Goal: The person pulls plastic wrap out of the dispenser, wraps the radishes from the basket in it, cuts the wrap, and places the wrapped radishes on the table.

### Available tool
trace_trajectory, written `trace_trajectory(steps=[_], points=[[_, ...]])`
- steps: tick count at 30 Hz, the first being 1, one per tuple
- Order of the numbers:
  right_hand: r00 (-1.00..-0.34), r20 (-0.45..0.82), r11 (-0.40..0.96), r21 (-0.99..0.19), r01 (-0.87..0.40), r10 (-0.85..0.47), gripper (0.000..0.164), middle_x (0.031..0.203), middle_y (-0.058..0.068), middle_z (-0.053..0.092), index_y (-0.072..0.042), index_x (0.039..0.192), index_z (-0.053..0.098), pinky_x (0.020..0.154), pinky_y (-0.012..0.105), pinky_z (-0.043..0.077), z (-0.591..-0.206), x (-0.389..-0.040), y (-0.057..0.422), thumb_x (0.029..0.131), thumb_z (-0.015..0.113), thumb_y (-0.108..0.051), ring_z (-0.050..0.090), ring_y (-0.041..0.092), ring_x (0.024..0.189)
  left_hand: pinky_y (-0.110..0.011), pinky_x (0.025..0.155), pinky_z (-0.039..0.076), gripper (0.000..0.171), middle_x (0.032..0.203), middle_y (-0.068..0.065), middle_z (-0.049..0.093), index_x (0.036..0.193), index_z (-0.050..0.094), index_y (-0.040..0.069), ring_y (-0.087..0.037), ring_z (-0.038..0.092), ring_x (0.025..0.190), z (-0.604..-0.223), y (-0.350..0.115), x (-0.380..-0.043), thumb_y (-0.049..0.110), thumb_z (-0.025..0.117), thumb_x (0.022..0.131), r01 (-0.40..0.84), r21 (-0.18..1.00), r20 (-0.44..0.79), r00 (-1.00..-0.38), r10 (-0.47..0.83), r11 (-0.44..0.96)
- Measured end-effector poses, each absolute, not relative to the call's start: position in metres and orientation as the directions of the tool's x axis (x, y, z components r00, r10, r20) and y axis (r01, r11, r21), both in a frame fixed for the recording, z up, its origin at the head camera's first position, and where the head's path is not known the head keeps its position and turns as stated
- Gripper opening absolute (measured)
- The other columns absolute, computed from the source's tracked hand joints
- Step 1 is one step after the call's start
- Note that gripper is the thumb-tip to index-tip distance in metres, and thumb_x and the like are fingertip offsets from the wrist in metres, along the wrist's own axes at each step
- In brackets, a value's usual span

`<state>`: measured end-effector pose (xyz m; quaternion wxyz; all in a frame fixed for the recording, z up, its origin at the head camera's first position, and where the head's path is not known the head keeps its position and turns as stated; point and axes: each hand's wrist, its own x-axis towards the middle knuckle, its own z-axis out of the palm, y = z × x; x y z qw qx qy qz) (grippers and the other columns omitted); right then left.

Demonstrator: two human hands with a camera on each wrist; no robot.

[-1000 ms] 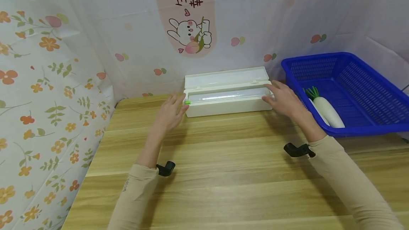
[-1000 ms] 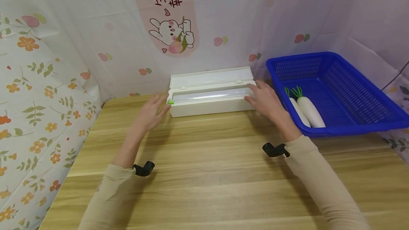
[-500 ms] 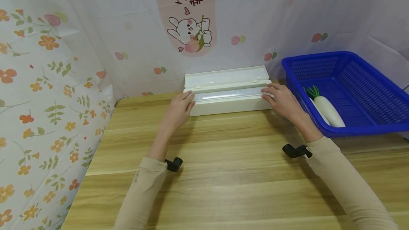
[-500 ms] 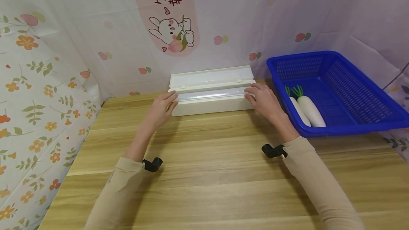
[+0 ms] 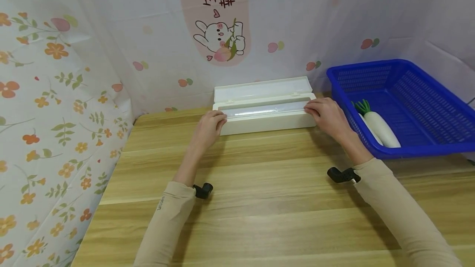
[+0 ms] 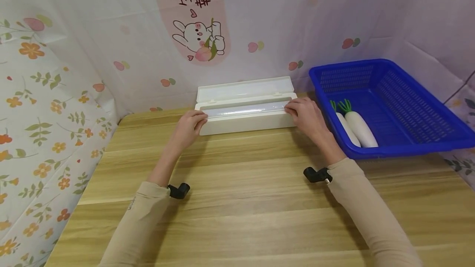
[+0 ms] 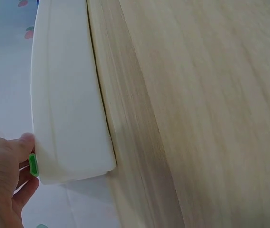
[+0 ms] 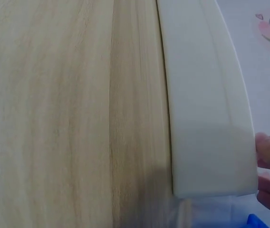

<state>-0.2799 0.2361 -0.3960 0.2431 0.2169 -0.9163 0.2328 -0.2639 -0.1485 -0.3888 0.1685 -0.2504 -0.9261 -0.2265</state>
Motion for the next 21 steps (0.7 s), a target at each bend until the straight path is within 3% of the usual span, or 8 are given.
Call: trace_trajectory(steps=[14, 21], points=[[-0.805, 0.575, 0.793, -0.418, -0.443, -0.146, 0.009, 0.092, 0.018, 0.073, 0.001, 0.094, 0.077, 0.09, 0.054, 0.048, -0.4015, -0.2824, 0.2307, 0.092, 0.074, -0.007, 0.061, 0.039, 0.097, -0.043, 0.086, 0.055, 0.01, 0.1, -0.015, 0.073, 0.097, 0.078, -0.002, -0.032, 0.066, 0.099, -0.3893, -0.1442, -0.269, 0.002, 0.069, 0.094, 0.483, 0.398, 0.488, -0.832, 0.266, 0.78], [-0.818, 0.565, 0.812, -0.423, -0.401, -0.109, 0.014, 0.093, 0.02, 0.071, 0.003, 0.098, 0.074, 0.085, 0.055, 0.049, -0.4021, -0.2863, 0.2307, 0.096, 0.07, -0.01, 0.058, 0.039, 0.095, -0.041, 0.08, 0.055, 0.01, 0.098, -0.015, 0.072, 0.097, 0.075, -0.002, -0.031, 0.066, 0.093, -0.3855, -0.1406, -0.2715, 0.004, 0.067, 0.097, 0.46, 0.417, 0.476, -0.845, 0.243, 0.784]])
